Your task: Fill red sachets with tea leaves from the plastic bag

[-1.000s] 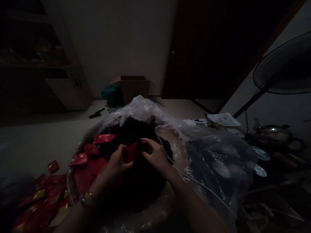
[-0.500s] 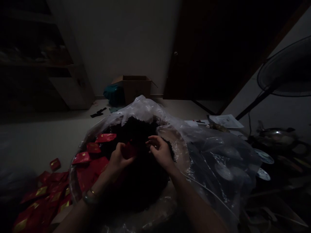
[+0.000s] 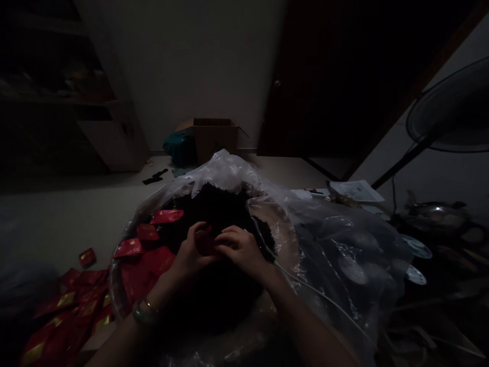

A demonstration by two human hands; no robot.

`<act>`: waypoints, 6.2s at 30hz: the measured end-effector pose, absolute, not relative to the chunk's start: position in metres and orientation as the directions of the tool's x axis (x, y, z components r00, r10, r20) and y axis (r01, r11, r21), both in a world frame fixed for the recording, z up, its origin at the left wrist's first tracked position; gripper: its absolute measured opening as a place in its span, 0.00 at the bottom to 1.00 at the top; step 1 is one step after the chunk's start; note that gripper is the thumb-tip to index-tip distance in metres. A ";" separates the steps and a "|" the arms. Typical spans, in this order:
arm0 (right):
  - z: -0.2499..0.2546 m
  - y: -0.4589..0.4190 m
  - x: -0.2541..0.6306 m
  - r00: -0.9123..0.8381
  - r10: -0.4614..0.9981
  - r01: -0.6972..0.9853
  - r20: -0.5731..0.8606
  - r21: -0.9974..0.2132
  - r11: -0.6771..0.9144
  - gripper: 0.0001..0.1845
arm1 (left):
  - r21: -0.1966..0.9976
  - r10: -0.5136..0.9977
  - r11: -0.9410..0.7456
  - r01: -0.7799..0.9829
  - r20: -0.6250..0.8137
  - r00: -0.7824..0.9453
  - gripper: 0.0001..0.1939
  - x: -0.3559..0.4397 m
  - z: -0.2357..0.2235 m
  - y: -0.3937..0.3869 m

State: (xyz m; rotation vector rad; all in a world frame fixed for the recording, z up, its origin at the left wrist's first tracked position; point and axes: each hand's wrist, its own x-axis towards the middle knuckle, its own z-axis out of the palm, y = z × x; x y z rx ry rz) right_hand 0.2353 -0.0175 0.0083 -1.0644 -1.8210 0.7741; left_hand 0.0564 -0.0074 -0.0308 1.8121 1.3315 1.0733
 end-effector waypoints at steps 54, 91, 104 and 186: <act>0.015 -0.016 0.246 -0.263 0.823 0.403 0.503 -0.718 0.568 0.19 | 0.995 0.937 0.103 -0.009 -0.094 0.336 0.22 0.058 -0.014 -0.009; 0.034 -0.020 0.255 -0.538 0.817 0.472 0.207 -0.729 0.496 0.12 | 0.971 0.783 -0.036 0.236 -0.119 0.611 0.15 0.054 -0.038 -0.008; 0.037 -0.024 0.253 -0.377 0.894 0.642 0.243 -0.627 0.441 0.06 | 0.974 0.807 -0.077 0.214 -0.065 0.587 0.19 0.055 -0.042 -0.006; -0.007 -0.016 0.223 -0.039 0.982 0.301 0.183 -0.935 0.186 0.08 | 0.965 0.905 0.232 -0.120 -0.169 0.390 0.20 0.071 -0.019 -0.015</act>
